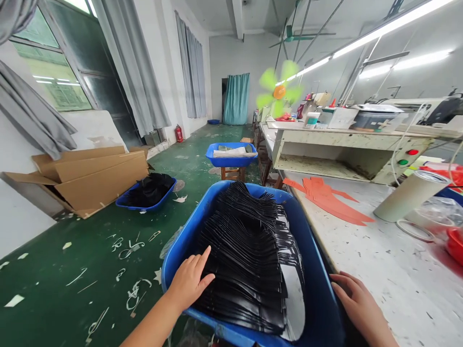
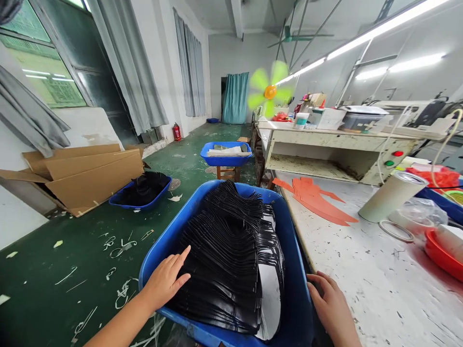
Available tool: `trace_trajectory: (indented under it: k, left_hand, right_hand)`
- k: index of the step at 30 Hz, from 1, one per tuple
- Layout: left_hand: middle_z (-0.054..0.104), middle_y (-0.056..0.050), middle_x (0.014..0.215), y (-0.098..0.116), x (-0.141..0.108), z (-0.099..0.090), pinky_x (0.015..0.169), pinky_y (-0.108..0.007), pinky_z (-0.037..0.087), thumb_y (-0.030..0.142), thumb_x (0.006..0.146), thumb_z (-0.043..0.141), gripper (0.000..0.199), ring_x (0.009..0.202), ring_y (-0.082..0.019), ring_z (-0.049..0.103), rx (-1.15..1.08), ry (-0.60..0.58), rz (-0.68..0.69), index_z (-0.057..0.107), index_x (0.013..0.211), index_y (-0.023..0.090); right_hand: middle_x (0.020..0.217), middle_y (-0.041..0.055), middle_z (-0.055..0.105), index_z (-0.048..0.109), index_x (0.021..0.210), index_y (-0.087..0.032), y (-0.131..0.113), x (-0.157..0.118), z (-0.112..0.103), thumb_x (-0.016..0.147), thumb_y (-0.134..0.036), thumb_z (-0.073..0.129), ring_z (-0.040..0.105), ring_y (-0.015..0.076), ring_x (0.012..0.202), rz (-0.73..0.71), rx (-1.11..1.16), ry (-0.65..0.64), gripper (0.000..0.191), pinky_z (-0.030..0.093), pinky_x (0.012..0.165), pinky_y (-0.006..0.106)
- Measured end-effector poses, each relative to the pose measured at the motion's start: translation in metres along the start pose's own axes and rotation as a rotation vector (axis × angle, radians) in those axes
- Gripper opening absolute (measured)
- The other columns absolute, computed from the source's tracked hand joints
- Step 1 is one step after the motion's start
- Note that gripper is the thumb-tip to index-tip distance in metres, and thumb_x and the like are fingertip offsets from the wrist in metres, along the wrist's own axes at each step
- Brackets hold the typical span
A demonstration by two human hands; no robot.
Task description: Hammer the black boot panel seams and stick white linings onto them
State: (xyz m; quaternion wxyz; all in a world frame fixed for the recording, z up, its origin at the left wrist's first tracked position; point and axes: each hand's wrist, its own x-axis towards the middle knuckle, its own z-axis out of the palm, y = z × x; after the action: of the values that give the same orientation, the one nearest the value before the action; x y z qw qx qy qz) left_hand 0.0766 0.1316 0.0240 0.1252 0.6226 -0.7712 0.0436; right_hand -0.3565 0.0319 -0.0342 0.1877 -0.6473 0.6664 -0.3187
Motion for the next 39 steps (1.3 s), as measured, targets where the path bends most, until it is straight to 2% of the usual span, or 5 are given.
trace_trajectory:
  k: [7,13,21,29,39]
  left_hand:
    - [0.06,-0.009,0.101,-0.001,-0.002,0.008,0.076,-0.037,0.046,0.063,0.085,0.035,0.065,0.09,-0.023,0.054,0.014,-0.007,0.017,0.043,0.132,0.019]
    - [0.042,-0.01,0.137,-0.002,-0.001,0.008,0.091,-0.044,0.038,0.062,0.086,0.037,0.058,0.117,-0.03,0.041,0.136,0.034,0.062,0.052,0.123,0.021]
    - [0.052,-0.01,0.127,-0.002,0.005,0.005,0.093,-0.046,0.035,0.063,0.085,0.037,0.057,0.116,-0.03,0.042,0.153,0.024,0.09,0.057,0.114,0.018]
    - [0.059,-0.009,0.109,0.0,0.022,0.006,0.084,-0.041,0.04,0.057,0.089,0.034,0.07,0.096,-0.024,0.051,0.011,0.077,-0.014,0.016,0.143,0.016]
    - [0.052,-0.012,0.124,0.004,0.025,0.003,0.09,-0.045,0.038,0.057,0.087,0.038,0.053,0.114,-0.03,0.044,0.217,0.097,-0.025,0.054,0.121,0.02]
  right_hand:
    - [0.105,0.015,0.063,0.071,0.082,-0.018,-0.001,-0.001,-0.001,0.064,-0.06,0.039,0.056,0.0334,0.101,0.011,-0.075,-0.029,0.056,0.042,0.092,0.047]
    - [0.104,0.0147,0.063,0.071,0.081,-0.019,-0.004,-0.001,-0.001,0.064,-0.06,0.038,0.057,0.0332,0.1,0.006,-0.115,-0.03,0.056,0.044,0.091,0.047]
    - [0.103,0.0139,0.064,0.071,0.08,-0.02,-0.002,-0.001,0.0,0.065,-0.06,0.038,0.058,0.033,0.097,-0.007,-0.135,-0.008,0.055,0.045,0.089,0.048]
    - [0.105,0.0144,0.063,0.07,0.082,-0.02,-0.001,-0.001,0.001,0.068,-0.061,0.039,0.058,0.0325,0.098,-0.024,-0.116,-0.009,0.054,0.044,0.09,0.048]
    - [0.106,0.0147,0.062,0.07,0.083,-0.019,0.001,-0.001,0.004,0.07,-0.058,0.039,0.058,0.0313,0.098,-0.045,-0.097,0.003,0.052,0.044,0.09,0.047]
